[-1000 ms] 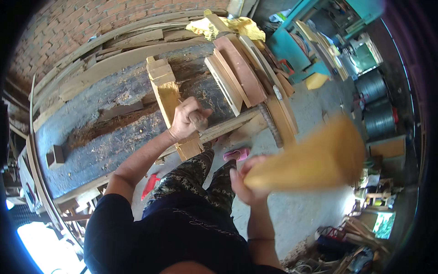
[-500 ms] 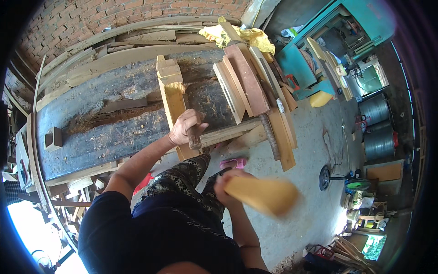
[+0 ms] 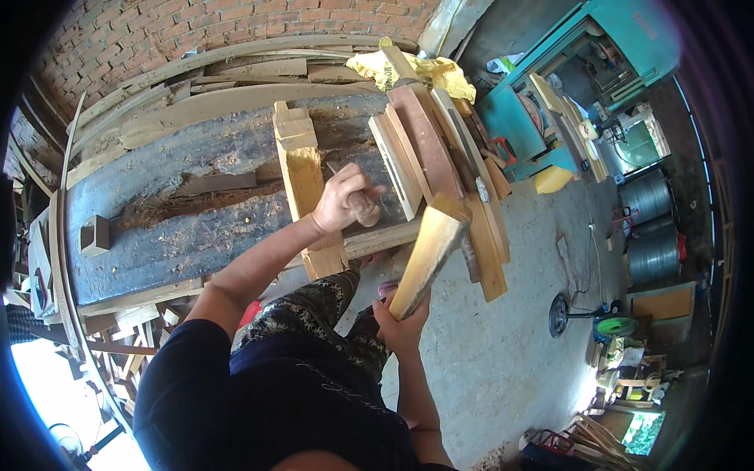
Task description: Chisel a mortise hole into a wooden beam using a chisel and a wooden block as a mallet.
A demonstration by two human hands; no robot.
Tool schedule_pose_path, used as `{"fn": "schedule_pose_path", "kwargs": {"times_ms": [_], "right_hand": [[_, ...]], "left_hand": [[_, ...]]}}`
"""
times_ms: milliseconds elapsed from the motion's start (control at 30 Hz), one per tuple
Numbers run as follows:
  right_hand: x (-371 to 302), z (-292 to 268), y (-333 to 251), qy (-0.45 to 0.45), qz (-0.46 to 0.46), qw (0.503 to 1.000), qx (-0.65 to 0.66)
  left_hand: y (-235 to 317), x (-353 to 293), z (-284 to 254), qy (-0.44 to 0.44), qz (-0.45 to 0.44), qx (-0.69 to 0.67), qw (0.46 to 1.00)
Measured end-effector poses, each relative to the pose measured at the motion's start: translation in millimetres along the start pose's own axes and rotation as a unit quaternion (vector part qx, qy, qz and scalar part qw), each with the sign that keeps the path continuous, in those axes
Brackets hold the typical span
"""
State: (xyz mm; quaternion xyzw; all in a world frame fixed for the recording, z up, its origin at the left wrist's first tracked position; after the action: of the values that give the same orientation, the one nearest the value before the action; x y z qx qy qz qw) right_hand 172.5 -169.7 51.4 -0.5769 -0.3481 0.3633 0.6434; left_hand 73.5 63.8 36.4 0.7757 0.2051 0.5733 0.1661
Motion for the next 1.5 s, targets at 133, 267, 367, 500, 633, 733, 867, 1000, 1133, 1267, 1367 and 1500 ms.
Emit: {"fn": "schedule_pose_path", "kwargs": {"times_ms": [133,267,367,500,633,733,867,1000,1133,1267,1367,1500], "right_hand": [[-4,-22,23,-0.007,-0.042,0.999,0.0],[-8,-30,25,-0.002,-0.019,1.0,-0.001],[-10,-34,24,0.01,-0.019,1.0,-0.017],[-11,-38,20,0.022,0.004,1.0,0.001],[-6,-34,20,0.038,0.001,0.999,0.002],[1,-27,28,0.053,-0.005,0.998,-0.026],[4,-21,42,0.056,0.119,0.991,-0.021],[-3,-31,93,0.044,0.067,0.994,-0.071],[-10,-21,80,0.033,0.069,0.99,-0.115],[-7,-20,62,0.035,0.11,0.985,-0.131],[1,-13,61,0.033,0.095,0.981,-0.167],[16,1,68,0.04,0.118,0.973,-0.196]], "left_hand": [[-8,7,12,0.05,-0.043,0.039,0.997],[-31,-24,25,0.14,-0.197,0.046,0.969],[-19,-31,18,0.127,-0.166,0.01,0.978],[2,-28,17,0.02,-0.008,-0.003,1.0],[11,-15,9,-0.087,-0.002,-0.042,0.995],[-10,19,3,-0.144,-0.052,-0.036,0.988],[1,89,-20,-0.315,-0.204,0.092,0.922],[-80,59,-4,-0.422,-0.181,0.302,0.836],[-136,11,-15,-0.455,-0.131,0.367,0.801],[-134,10,-12,-0.484,-0.098,0.407,0.769],[-139,10,-8,-0.496,-0.063,0.433,0.75],[-142,10,-13,-0.501,-0.023,0.402,0.766]]}}
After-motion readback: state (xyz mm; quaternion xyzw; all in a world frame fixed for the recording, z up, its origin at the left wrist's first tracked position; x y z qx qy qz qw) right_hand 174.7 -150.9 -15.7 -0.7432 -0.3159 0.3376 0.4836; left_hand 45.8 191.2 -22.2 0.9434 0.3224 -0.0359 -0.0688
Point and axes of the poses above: each hand's wrist, its own x-axis towards the middle knuckle, its own z-axis out of the palm, y = z × x, the point moved 2 cm from there along x, towards the middle knuckle, and after that the axes turned 13 degrees about x, right-handed, at the moved point
